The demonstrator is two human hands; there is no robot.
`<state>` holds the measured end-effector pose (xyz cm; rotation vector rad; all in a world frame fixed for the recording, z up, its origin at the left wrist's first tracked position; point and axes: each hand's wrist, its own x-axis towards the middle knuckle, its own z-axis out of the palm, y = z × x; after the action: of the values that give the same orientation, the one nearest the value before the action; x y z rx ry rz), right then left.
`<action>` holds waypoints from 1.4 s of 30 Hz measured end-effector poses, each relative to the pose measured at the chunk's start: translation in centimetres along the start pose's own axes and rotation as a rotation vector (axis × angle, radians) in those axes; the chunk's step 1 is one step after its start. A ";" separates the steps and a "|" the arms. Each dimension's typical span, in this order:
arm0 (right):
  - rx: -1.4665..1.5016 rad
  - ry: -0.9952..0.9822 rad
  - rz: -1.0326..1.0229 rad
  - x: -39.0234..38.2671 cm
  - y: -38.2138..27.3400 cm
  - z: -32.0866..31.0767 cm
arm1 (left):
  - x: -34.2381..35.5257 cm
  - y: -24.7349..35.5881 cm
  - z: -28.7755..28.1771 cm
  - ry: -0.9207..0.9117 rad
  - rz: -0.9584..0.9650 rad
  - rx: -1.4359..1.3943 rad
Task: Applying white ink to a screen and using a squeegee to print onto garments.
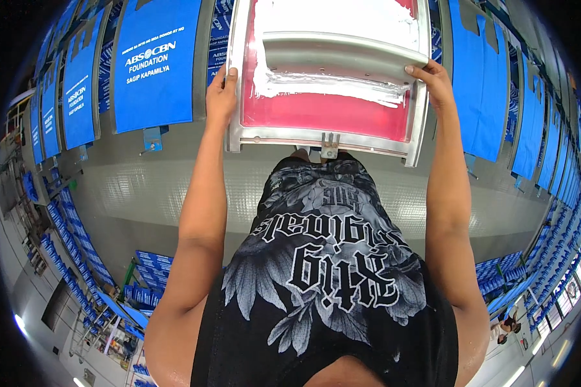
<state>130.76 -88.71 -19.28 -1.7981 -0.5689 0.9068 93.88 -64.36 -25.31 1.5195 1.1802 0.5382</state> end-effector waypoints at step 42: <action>-1.383 -0.090 -0.393 10.0 -8.3 3.3 | 12.4 14.3 9.4 -0.222 0.646 1.053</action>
<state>134.39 -76.35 -15.55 -2.6332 -1.8300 0.2358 112.22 -56.68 -18.22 2.8219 0.7776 0.1049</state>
